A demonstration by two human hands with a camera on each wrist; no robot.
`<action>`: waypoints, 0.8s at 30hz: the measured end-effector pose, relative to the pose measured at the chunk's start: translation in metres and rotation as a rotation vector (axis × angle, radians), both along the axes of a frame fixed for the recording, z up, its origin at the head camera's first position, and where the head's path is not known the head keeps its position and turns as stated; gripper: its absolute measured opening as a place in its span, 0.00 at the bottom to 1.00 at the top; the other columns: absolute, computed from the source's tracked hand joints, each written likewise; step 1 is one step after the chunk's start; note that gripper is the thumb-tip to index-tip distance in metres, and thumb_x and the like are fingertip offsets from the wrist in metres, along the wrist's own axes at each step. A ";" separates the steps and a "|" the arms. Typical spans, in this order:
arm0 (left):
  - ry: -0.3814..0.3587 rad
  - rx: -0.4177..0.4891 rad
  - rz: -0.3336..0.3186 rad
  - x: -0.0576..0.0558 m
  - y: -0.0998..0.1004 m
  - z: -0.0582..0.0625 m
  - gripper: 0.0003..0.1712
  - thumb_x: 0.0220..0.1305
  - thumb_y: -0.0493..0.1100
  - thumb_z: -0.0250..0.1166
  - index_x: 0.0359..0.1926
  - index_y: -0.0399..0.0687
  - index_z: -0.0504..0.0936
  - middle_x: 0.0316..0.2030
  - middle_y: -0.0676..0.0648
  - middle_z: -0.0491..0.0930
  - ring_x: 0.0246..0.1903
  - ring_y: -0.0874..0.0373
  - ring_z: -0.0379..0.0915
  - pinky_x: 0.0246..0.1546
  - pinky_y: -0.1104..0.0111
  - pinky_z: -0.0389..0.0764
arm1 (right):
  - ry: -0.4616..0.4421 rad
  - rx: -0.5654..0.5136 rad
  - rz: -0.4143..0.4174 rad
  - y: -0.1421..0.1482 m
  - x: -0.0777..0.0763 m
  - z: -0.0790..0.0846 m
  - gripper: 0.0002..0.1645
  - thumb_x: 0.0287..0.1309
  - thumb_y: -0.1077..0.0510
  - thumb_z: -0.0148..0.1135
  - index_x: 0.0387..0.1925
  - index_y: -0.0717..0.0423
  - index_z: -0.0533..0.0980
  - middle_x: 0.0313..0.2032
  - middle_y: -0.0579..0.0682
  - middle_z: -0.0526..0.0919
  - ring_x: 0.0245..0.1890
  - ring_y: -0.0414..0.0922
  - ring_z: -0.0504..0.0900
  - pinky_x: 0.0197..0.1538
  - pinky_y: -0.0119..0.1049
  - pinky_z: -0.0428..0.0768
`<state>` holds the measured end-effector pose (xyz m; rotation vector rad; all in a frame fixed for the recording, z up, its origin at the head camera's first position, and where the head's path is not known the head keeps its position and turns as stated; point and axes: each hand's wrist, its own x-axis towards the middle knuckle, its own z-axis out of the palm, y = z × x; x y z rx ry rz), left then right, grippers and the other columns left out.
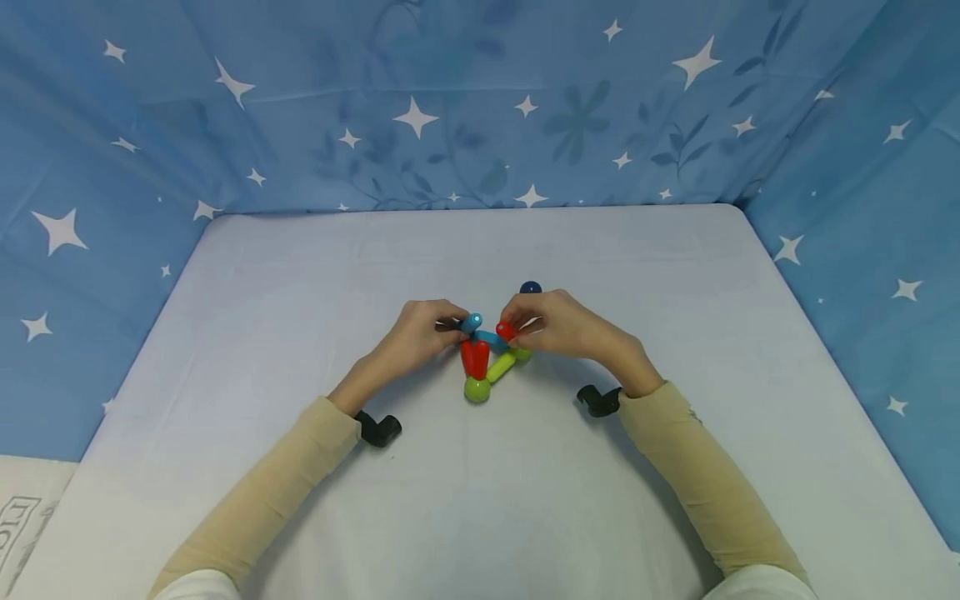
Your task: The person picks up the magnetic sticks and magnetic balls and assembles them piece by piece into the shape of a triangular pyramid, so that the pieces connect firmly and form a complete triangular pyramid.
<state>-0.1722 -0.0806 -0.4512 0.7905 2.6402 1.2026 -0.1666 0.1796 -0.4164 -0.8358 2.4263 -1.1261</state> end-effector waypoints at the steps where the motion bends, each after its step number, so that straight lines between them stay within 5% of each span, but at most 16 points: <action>1: 0.000 -0.004 -0.001 0.001 0.000 0.000 0.16 0.66 0.33 0.70 0.54 0.37 0.87 0.51 0.42 0.87 0.49 0.48 0.86 0.53 0.59 0.86 | 0.000 0.008 0.000 0.000 0.000 0.000 0.14 0.61 0.70 0.67 0.49 0.62 0.80 0.48 0.56 0.87 0.52 0.54 0.87 0.57 0.45 0.85; 9: -0.013 -0.002 -0.004 0.004 -0.001 -0.001 0.16 0.65 0.33 0.70 0.54 0.37 0.87 0.49 0.43 0.88 0.49 0.49 0.86 0.54 0.59 0.85 | 0.045 0.039 -0.029 0.011 -0.001 0.006 0.17 0.64 0.69 0.65 0.54 0.63 0.79 0.51 0.58 0.86 0.52 0.52 0.85 0.60 0.49 0.83; 16: -0.003 0.024 0.001 0.005 -0.005 -0.004 0.16 0.65 0.32 0.70 0.54 0.36 0.87 0.48 0.44 0.88 0.49 0.51 0.85 0.53 0.63 0.85 | 0.126 0.032 -0.172 0.033 -0.012 0.022 0.16 0.67 0.66 0.65 0.54 0.60 0.81 0.53 0.58 0.85 0.53 0.50 0.84 0.62 0.51 0.81; 24: 0.017 0.034 -0.031 0.003 -0.006 -0.004 0.16 0.64 0.31 0.71 0.53 0.36 0.87 0.46 0.44 0.88 0.47 0.51 0.86 0.52 0.62 0.86 | 0.056 0.095 -0.230 0.030 -0.035 0.018 0.19 0.68 0.64 0.64 0.58 0.61 0.79 0.58 0.58 0.82 0.57 0.55 0.82 0.61 0.53 0.81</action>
